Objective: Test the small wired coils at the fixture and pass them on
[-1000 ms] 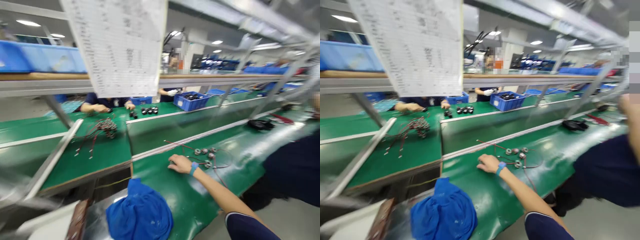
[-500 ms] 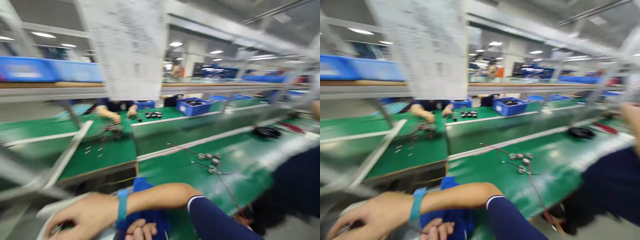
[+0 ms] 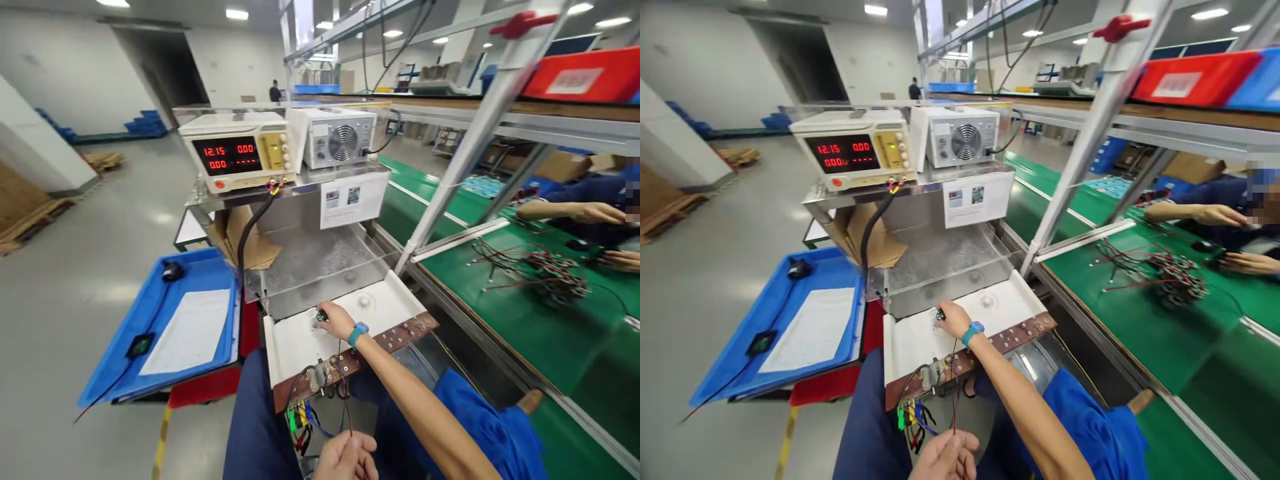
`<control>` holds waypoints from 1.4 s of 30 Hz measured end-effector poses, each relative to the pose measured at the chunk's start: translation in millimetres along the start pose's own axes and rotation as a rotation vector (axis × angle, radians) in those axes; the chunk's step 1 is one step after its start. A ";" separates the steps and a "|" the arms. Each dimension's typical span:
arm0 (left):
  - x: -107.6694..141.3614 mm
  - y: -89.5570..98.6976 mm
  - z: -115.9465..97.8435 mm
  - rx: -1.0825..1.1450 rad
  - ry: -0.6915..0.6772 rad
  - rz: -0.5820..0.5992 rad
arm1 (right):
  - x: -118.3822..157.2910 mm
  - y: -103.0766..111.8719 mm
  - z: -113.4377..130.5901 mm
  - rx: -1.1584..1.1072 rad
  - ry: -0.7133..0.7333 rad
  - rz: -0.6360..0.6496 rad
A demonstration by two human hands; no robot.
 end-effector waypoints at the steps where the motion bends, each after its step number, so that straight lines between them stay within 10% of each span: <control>1: 0.2 4.5 -7.1 0.019 -0.024 -0.011 | -6.1 -7.9 1.9 0.028 0.001 0.029; 11: 2.3 15.2 -87.1 -0.116 -0.179 0.061 | -35.2 -31.2 6.3 0.205 0.088 0.207; 21: -11.9 56.3 -163.0 -0.006 -0.330 -0.187 | -23.9 -34.8 -48.9 -0.343 0.007 0.027; 31: -51.4 72.7 -166.4 -0.474 -0.376 -0.332 | -29.5 -37.0 -27.2 -0.003 0.001 0.074; 42: -79.2 62.3 -156.1 -0.846 -0.307 -0.185 | -33.6 -40.7 -34.7 0.007 0.003 0.027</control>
Point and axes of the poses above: each hand's wrist, its own x-axis away from the middle knuckle, its own y-axis out of the back of the hand, z = x × y, the point moved 6 cm from there along -x, towards the middle knuckle, and after that the axes turned 10 degrees about z, right-handed, at the moved point
